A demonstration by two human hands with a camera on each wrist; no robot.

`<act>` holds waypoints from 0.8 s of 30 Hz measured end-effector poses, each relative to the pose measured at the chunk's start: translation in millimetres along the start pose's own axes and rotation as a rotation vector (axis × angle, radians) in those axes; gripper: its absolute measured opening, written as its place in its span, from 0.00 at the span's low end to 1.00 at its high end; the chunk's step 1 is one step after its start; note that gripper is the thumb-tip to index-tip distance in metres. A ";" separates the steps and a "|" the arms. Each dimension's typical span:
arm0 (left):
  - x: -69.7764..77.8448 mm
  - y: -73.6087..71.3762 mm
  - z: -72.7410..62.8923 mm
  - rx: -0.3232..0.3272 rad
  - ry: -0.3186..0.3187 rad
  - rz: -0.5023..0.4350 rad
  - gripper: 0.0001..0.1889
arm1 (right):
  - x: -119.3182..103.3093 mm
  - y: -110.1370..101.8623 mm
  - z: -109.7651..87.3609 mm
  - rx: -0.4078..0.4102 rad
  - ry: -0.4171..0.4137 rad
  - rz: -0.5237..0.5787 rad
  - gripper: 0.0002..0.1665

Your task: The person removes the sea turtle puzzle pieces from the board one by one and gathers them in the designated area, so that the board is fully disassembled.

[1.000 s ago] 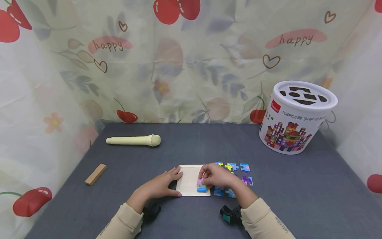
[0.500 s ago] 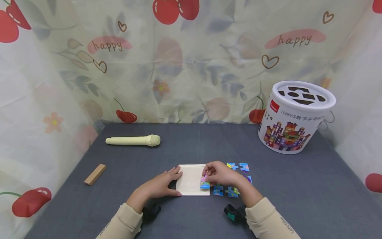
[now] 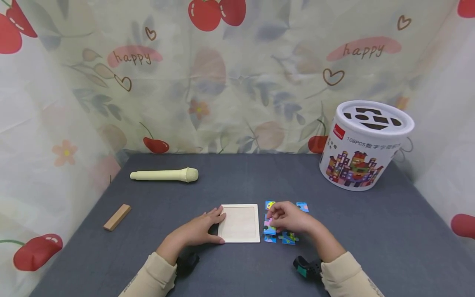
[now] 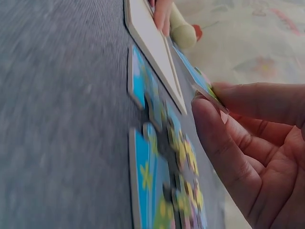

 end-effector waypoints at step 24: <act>-2.2 0.8 0.2 -0.001 -0.007 0.001 0.41 | 33.9 -33.2 -48.2 0.012 0.055 0.040 0.19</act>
Point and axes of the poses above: each hand's wrist, its own z-axis towards the middle knuckle, its own y-axis out of the palm, x = y × z, the point moved 6 cm from there along z, towards the middle knuckle, and after that the axes turned 3 degrees about x, right-handed, at the moved point
